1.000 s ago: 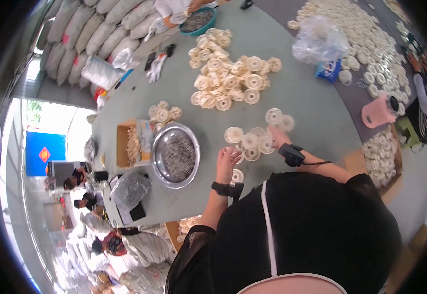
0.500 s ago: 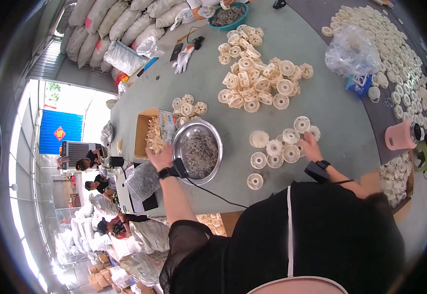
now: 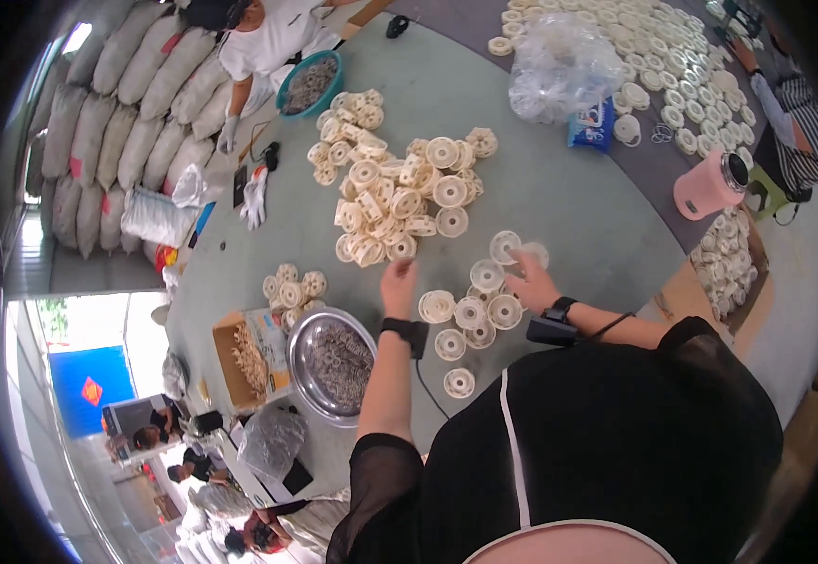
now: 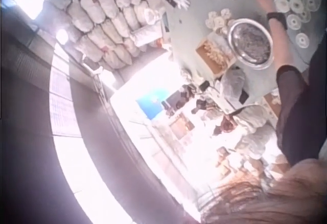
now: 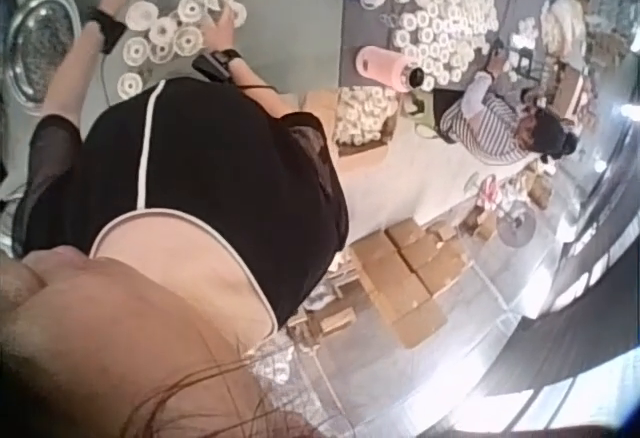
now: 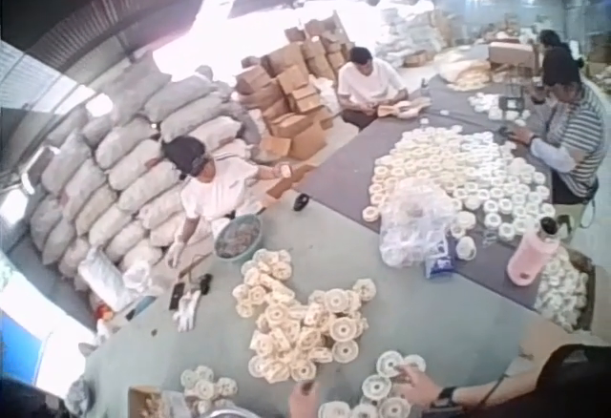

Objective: Inserting metal pins into the center of white circular plastic parts.

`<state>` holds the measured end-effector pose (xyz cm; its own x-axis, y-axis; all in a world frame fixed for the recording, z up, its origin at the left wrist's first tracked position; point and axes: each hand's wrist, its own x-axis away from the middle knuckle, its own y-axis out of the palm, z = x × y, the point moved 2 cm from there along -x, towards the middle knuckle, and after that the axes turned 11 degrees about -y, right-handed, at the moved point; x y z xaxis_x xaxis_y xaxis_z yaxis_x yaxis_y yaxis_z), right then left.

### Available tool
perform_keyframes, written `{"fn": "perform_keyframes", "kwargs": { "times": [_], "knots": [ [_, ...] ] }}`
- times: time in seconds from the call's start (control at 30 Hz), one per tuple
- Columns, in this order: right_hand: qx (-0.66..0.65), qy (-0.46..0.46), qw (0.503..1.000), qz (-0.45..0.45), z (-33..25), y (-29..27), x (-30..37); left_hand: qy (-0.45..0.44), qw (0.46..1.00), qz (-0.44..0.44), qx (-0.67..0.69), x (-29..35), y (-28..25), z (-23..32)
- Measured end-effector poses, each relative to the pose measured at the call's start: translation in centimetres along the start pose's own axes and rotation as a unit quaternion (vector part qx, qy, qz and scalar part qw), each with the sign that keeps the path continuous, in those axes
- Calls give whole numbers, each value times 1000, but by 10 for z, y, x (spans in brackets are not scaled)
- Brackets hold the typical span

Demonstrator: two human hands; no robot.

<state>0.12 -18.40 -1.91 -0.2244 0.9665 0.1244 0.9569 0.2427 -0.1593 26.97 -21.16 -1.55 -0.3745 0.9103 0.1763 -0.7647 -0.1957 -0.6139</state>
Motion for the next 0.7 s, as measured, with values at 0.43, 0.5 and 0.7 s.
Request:
{"fn": "perform_keyframes", "kwargs": {
  "times": [0.43, 0.5, 0.7],
  "knots": [
    [-4, -17, 998, 56, 16, -26, 0, 215, 960, 21, -175, 7, 85, 63],
    [-7, -24, 999, 45, 27, -23, -6, 75, 989, -130, 15, 19, 77, 56],
    [-508, 252, 822, -54, -9, -9, -5, -234, 735, -358, 527, 103, 78, 67]
  ]
}}
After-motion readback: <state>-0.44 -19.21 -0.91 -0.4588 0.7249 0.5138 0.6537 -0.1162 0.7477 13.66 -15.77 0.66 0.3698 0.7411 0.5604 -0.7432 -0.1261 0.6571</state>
